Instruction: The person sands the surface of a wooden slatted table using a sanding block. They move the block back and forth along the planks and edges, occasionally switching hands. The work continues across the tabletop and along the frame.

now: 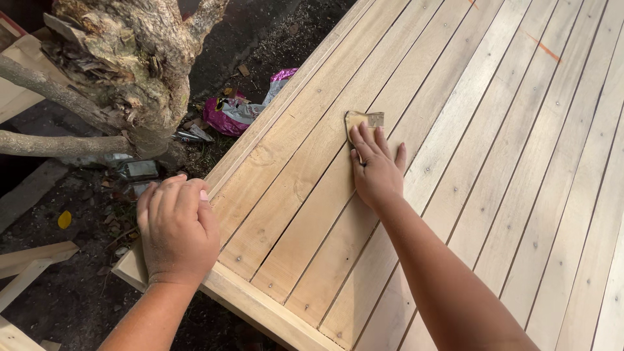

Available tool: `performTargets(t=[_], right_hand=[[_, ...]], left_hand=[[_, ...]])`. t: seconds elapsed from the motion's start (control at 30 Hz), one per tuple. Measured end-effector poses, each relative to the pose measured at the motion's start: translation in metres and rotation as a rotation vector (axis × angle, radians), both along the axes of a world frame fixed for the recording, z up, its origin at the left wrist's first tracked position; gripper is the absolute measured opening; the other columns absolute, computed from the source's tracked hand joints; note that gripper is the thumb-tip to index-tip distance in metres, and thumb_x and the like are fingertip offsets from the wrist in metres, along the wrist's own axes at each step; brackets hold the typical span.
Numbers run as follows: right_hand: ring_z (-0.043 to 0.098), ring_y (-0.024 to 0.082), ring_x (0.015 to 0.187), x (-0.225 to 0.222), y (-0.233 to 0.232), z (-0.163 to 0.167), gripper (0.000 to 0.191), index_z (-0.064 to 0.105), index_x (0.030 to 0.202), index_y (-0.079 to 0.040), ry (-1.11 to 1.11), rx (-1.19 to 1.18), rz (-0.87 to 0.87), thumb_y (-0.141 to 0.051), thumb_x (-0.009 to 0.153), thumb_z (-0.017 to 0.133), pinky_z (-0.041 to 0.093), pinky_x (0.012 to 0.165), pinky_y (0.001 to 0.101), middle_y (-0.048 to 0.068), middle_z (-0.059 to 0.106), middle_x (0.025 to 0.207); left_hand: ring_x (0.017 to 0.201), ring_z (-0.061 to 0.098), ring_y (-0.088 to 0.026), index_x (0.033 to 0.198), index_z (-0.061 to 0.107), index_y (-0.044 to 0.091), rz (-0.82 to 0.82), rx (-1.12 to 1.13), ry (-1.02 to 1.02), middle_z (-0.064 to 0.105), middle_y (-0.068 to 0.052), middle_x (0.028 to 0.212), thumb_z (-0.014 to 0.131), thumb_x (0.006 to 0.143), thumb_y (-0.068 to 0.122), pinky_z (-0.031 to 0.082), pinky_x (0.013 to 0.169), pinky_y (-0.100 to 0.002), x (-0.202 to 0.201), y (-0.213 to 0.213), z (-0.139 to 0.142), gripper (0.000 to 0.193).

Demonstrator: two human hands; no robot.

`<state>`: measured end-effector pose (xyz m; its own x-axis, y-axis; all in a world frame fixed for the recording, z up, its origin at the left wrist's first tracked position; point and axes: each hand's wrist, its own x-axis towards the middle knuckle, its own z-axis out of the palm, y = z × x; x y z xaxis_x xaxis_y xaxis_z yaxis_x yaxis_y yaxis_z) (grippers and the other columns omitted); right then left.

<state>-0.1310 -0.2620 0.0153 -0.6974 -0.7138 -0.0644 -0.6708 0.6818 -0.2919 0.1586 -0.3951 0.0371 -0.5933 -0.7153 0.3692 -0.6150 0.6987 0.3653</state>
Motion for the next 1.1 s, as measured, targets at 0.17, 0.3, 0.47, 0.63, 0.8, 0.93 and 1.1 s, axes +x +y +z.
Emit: performTargets(t=[0.17, 0.3, 0.47, 0.63, 0.8, 0.93, 1.1], right_hand=[[0.019, 0.019, 0.154, 0.147, 0.028, -0.004, 0.05, 0.039, 0.155, -0.033, -0.131, 0.035, 0.66, -0.04, 0.105, 0.04, -0.004, 0.123, 0.0557, -0.01, 0.032, 0.164], [0.025, 0.015, 0.155, 0.142, 0.032, -0.007, 0.056, 0.043, 0.154, -0.04, -0.218, 0.043, 0.739, -0.02, 0.102, 0.043, -0.002, 0.126, 0.0533, -0.014, 0.037, 0.164], [0.021, 0.013, 0.154, 0.038, -0.016, -0.003, 0.05, 0.036, 0.155, -0.038, 0.023, 0.013, 0.139, -0.033, 0.106, 0.035, -0.002, 0.125, 0.0514, -0.014, 0.032, 0.165], [0.019, 0.02, 0.152, 0.086, -0.006, -0.005, 0.054, 0.038, 0.156, -0.032, 0.041, -0.002, 0.254, -0.034, 0.103, 0.042, -0.001, 0.12, 0.0553, -0.006, 0.03, 0.165], [0.022, 0.019, 0.154, 0.151, 0.045, -0.012, 0.052, 0.042, 0.155, -0.034, -0.131, 0.036, 0.344, -0.032, 0.103, 0.046, 0.004, 0.124, 0.0513, -0.009, 0.036, 0.164], [0.02, 0.02, 0.154, 0.11, 0.055, -0.019, 0.055, 0.035, 0.158, -0.029, 0.069, 0.022, -0.069, -0.027, 0.103, 0.041, 0.005, 0.123, 0.0494, -0.004, 0.031, 0.165], [0.013, 0.017, 0.156, 0.038, 0.043, -0.029, 0.057, 0.023, 0.163, -0.023, 0.154, 0.088, -0.362, -0.034, 0.107, 0.028, 0.002, 0.125, 0.0476, -0.003, 0.02, 0.169]], left_hand=[[0.131, 0.056, -0.026, 0.113, 0.065, 0.009, 0.014, -0.013, 0.023, 0.066, -0.008, 0.114, 0.05, 0.103, 0.016, 0.026, 0.124, -0.053, 0.002, 0.0, -0.003, 0.019], [0.131, 0.055, -0.026, 0.114, 0.065, 0.01, 0.019, -0.001, -0.008, 0.066, -0.007, 0.114, 0.05, 0.103, 0.017, 0.026, 0.125, -0.053, 0.0, -0.001, -0.002, 0.02], [0.131, 0.054, -0.028, 0.117, 0.064, 0.009, 0.005, 0.045, -0.041, 0.064, -0.009, 0.12, 0.051, 0.099, 0.018, 0.03, 0.121, -0.051, 0.0, -0.001, -0.003, 0.024], [0.128, 0.054, -0.035, 0.138, 0.052, 0.003, -0.003, -0.055, -0.206, 0.057, -0.018, 0.136, 0.048, 0.094, 0.028, 0.042, 0.099, -0.05, -0.009, -0.008, -0.007, 0.051], [0.103, 0.068, -0.04, 0.128, 0.046, 0.008, -0.054, 0.511, -0.508, 0.068, -0.018, 0.118, 0.037, 0.105, 0.036, 0.054, 0.085, -0.053, -0.032, -0.042, -0.012, 0.037], [0.092, 0.068, -0.044, 0.105, 0.048, 0.009, -0.107, 0.594, -0.469, 0.071, -0.018, 0.098, 0.033, 0.107, 0.044, 0.054, 0.075, -0.058, -0.059, -0.065, -0.019, 0.038], [0.084, 0.069, -0.044, 0.099, 0.052, 0.009, -0.142, 0.484, -0.401, 0.071, -0.019, 0.089, 0.036, 0.107, 0.042, 0.054, 0.073, -0.057, -0.081, -0.067, -0.023, 0.038]])
